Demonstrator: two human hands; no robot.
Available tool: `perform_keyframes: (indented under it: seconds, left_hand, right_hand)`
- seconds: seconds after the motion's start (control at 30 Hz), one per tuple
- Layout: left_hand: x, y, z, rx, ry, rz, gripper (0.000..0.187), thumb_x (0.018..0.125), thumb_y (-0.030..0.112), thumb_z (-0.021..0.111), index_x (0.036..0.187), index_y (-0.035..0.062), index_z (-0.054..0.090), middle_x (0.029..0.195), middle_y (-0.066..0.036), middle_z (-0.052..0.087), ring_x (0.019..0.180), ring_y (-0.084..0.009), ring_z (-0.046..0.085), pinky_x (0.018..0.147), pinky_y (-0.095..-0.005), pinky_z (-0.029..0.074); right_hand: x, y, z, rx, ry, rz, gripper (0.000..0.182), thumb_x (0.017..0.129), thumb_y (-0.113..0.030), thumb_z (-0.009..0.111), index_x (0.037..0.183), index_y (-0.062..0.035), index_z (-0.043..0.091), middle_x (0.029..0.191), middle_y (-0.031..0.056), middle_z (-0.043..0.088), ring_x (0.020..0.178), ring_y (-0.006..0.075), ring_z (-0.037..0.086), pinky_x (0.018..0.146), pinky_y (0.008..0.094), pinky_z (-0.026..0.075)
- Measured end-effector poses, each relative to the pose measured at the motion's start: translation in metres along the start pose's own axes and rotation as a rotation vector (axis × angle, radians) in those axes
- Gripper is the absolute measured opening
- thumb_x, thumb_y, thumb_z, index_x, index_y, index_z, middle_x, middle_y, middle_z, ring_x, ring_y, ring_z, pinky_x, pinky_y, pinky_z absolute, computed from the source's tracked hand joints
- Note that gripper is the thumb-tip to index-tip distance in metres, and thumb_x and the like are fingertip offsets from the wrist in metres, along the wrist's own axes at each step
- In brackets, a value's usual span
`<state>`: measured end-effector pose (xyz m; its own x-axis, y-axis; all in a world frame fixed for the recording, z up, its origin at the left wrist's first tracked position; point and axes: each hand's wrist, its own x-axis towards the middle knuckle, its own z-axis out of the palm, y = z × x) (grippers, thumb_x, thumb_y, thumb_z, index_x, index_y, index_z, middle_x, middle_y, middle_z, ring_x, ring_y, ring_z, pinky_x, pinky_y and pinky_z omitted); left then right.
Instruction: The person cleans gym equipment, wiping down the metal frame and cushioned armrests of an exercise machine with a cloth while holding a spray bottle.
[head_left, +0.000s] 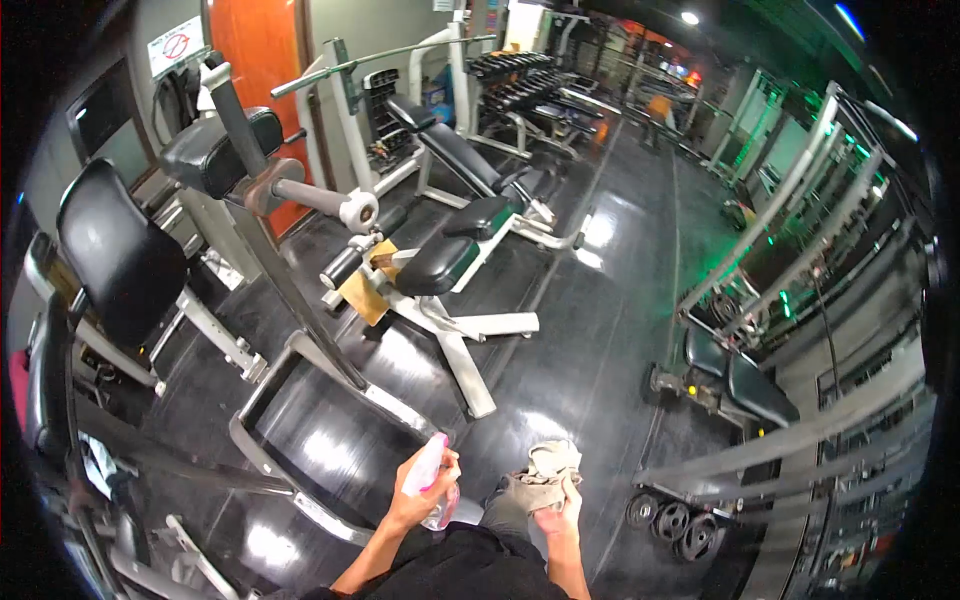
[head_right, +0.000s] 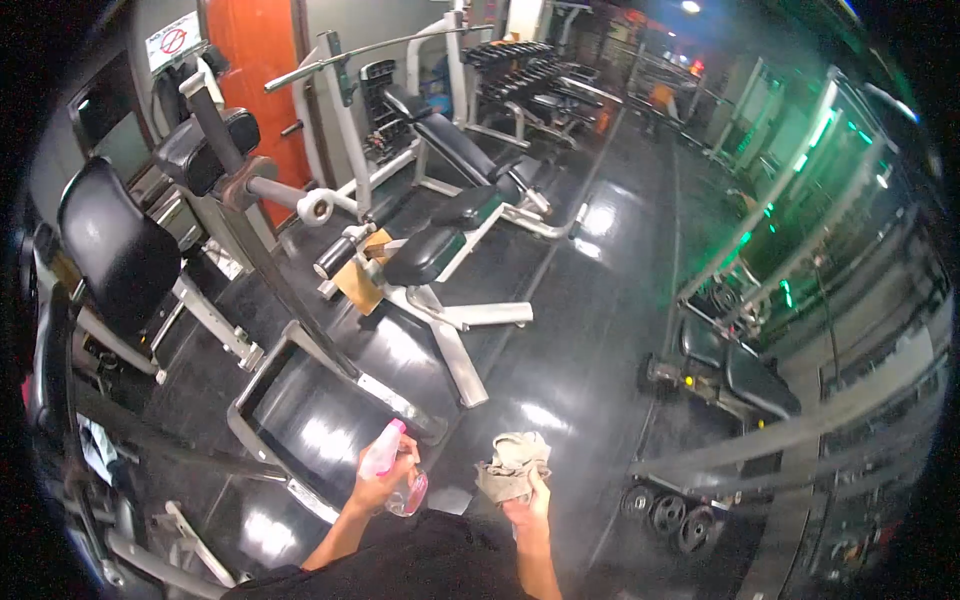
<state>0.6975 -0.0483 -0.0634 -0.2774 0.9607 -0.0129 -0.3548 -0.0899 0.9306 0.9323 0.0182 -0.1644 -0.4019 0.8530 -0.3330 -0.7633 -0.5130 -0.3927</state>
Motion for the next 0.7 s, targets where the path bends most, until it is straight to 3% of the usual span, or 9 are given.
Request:
perform_keyframes:
  seconds: [0.03,0.13,0.2,0.33,0.43,0.53,0.57,0.7]
  left_hand:
    - [0.013,-0.004,0.007,0.061,0.013,0.051,0.019,0.084,-0.003,0.059,0.102,-0.0033,0.053,0.079,-0.007,0.057,0.057,-0.0091,0.055,0.054,-0.0245,0.047]
    - [0.051,-0.009,0.037,0.027,0.14,0.11,0.019,0.085,-0.001,0.059,0.103,-0.0035,0.053,0.081,-0.007,0.057,0.058,-0.0095,0.055,0.054,-0.0247,0.047]
    - [0.072,-0.016,0.054,0.011,0.212,0.122,0.019,0.086,0.0,0.058,0.104,-0.0038,0.052,0.082,-0.007,0.056,0.059,-0.01,0.055,0.055,-0.0249,0.047]
    - [0.094,-0.022,0.079,0.007,0.326,0.258,0.021,0.086,-0.001,0.057,0.106,-0.004,0.052,0.084,-0.007,0.056,0.06,-0.0107,0.055,0.059,-0.0251,0.047]
    - [0.107,-0.039,0.08,0.375,0.424,0.541,0.028,0.085,-0.004,0.056,0.112,-0.0054,0.05,0.087,-0.009,0.057,0.062,-0.0109,0.056,0.058,-0.0254,0.048]
    - [0.111,-0.047,0.088,0.124,0.55,0.373,0.037,0.085,-0.006,0.054,0.121,-0.0061,0.045,0.087,-0.01,0.057,0.061,-0.011,0.056,0.056,-0.0241,0.048]
    - [0.117,-0.055,0.088,0.112,0.605,0.377,0.046,0.085,-0.008,0.053,0.129,-0.0057,0.039,0.087,-0.01,0.057,0.06,-0.0109,0.056,0.055,-0.0233,0.047]
    - [0.149,-0.059,0.088,0.09,0.684,0.412,0.048,0.086,-0.007,0.053,0.131,-0.0055,0.038,0.085,-0.009,0.056,0.057,-0.0108,0.055,0.055,-0.0241,0.047]
  right_hand:
    - [0.006,-0.018,0.022,-0.012,-0.118,0.014,0.056,0.087,-0.037,0.051,0.131,-0.005,0.041,0.122,0.0175,0.053,0.111,0.0386,0.052,0.099,0.0534,0.037]
    - [0.048,-0.065,0.016,0.056,-0.159,0.01,0.057,0.087,-0.039,0.05,0.131,-0.0039,0.04,0.121,0.0186,0.053,0.11,0.0394,0.052,0.098,0.0549,0.037]
    - [0.074,-0.1,0.016,-0.08,-0.156,-0.032,0.058,0.088,-0.038,0.046,0.133,-0.003,0.037,0.122,0.0194,0.052,0.11,0.0423,0.051,0.097,0.055,0.038]
    - [0.126,-0.151,0.032,-0.013,-0.229,-0.1,0.055,0.087,-0.034,0.045,0.134,-0.0064,0.036,0.131,0.0158,0.047,0.111,0.0418,0.051,0.097,0.0559,0.038]
    - [0.166,-0.174,0.037,-0.016,-0.171,-0.064,0.054,0.085,-0.031,0.048,0.132,-0.0064,0.039,0.128,0.0157,0.049,0.11,0.0389,0.052,0.097,0.0591,0.037]
    - [0.206,-0.185,0.039,-0.089,-0.247,0.126,0.055,0.08,-0.028,0.051,0.13,-0.0062,0.041,0.126,0.0158,0.05,0.109,0.0368,0.053,0.097,0.0614,0.036]
    - [0.218,-0.182,0.044,-0.083,-0.246,0.16,0.055,0.079,-0.028,0.052,0.129,-0.0058,0.043,0.124,0.0158,0.051,0.108,0.0368,0.054,0.097,0.0612,0.036]
    - [0.264,-0.165,0.07,-0.095,-0.254,0.303,0.052,0.074,-0.026,0.055,0.122,-0.0066,0.048,0.119,0.0145,0.055,0.108,0.0351,0.053,0.098,0.0606,0.036]
